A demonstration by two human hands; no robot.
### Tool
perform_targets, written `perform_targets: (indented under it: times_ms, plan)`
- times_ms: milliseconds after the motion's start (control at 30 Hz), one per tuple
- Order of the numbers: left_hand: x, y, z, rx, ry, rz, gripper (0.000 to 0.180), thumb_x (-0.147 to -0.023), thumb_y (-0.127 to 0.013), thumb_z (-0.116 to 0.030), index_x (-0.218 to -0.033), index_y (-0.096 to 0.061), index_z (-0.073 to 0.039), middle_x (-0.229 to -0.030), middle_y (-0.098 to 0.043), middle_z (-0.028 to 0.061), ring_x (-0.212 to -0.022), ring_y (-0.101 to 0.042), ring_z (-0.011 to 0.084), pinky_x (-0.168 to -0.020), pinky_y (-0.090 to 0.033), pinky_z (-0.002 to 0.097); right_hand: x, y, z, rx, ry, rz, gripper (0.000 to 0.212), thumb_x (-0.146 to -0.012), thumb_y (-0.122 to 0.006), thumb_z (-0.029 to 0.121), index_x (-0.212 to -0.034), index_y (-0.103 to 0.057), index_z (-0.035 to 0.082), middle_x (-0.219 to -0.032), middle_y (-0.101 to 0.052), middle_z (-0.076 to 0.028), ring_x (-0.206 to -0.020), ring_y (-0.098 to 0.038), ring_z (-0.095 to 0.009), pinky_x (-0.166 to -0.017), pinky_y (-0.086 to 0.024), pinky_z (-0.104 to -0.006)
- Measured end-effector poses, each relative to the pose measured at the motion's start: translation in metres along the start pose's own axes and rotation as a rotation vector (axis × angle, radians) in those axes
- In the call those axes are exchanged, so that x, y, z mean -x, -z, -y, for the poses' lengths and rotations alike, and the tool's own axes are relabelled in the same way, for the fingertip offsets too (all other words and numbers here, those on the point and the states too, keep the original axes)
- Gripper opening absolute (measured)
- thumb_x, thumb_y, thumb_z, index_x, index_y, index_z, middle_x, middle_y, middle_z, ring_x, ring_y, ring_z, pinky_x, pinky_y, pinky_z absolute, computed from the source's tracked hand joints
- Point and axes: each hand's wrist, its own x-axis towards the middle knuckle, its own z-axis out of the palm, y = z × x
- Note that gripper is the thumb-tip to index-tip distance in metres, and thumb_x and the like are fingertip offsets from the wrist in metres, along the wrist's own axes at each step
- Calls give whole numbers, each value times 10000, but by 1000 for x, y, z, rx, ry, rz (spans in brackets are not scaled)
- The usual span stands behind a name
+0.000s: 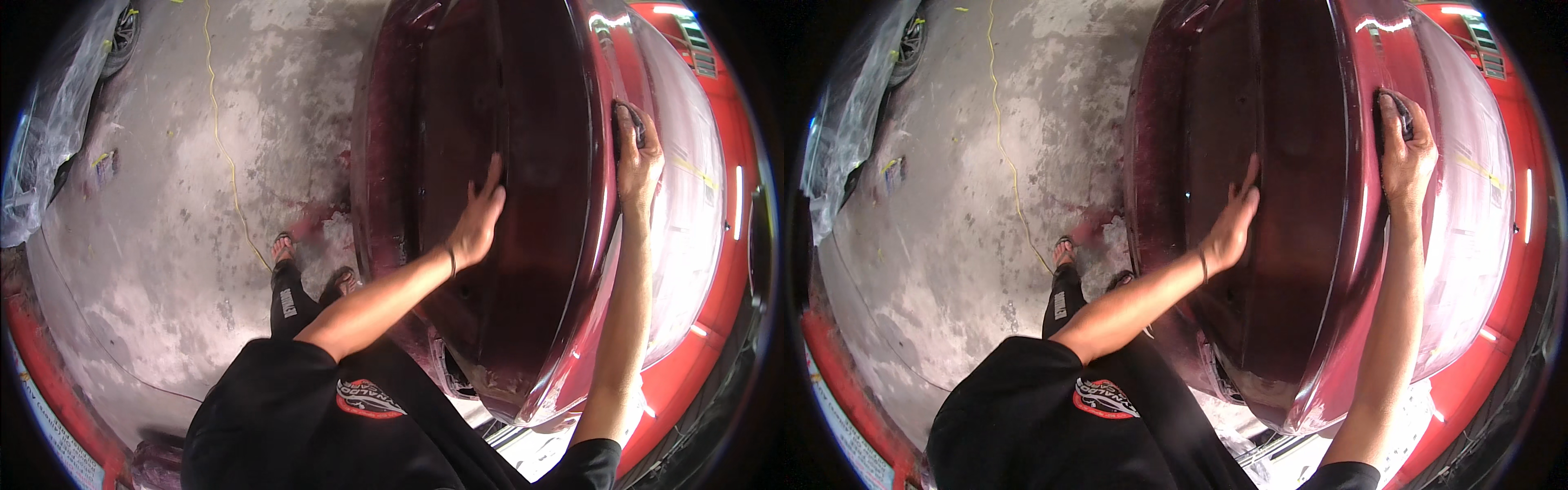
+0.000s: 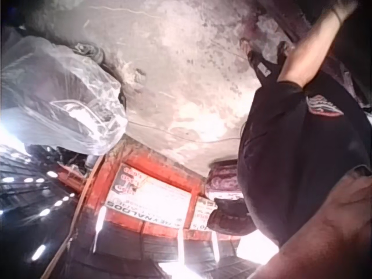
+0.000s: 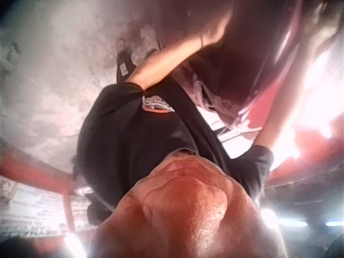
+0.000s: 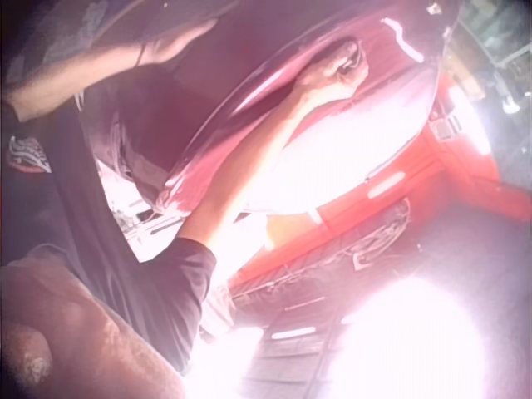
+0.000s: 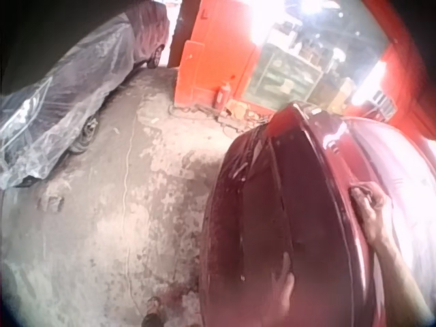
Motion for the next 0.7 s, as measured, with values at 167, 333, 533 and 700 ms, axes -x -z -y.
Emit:
perform_targets:
  times_ms: [167, 333, 533, 700]
  plan:
    - [-52, 12, 2, 12, -99, -84, 695, -1178, -147, -434, -1718, 34, -35, -1819, -17, 137, -1676, -22, 278, -1299, 144, 548, 0, 1, 3, -13, 7, -6, 293, -1045, -728, 315, -1221, -789, 90, -1135, -790, -84, -1104, -707, -158, -1022, -524, -334]
    - [-118, 41, -19, 88, -147, -137, 742, -1168, -176, -489, -1716, 8, -24, -1812, -70, 152, -1674, -15, 276, -1307, 142, 525, -4, -2, 11, -40, -2, -7, 302, -1040, -735, 329, -1222, -789, 93, -1135, -790, -88, -1098, -710, -160, -1019, -526, -332]
    - [28, -8, -28, 2, -48, 40, 798, -1155, -176, -546, -1710, 91, -38, -1815, 93, 132, -1673, 64, 292, -1308, 112, 566, 3, -1, 1, -43, -35, -22, 304, -1039, -736, 329, -1222, -789, 92, -1128, -792, -90, -1093, -714, -164, -1014, -530, -334]
    - [-75, 26, -19, 8, -159, -72, 760, -1162, -146, -521, -1715, 55, -41, -1815, -10, 142, -1675, 15, 285, -1290, 164, 560, 0, -1, 14, -3, -27, -21, 299, -1045, -727, 319, -1222, -786, 85, -1124, -792, -89, -1084, -716, -164, -1008, -532, -333]
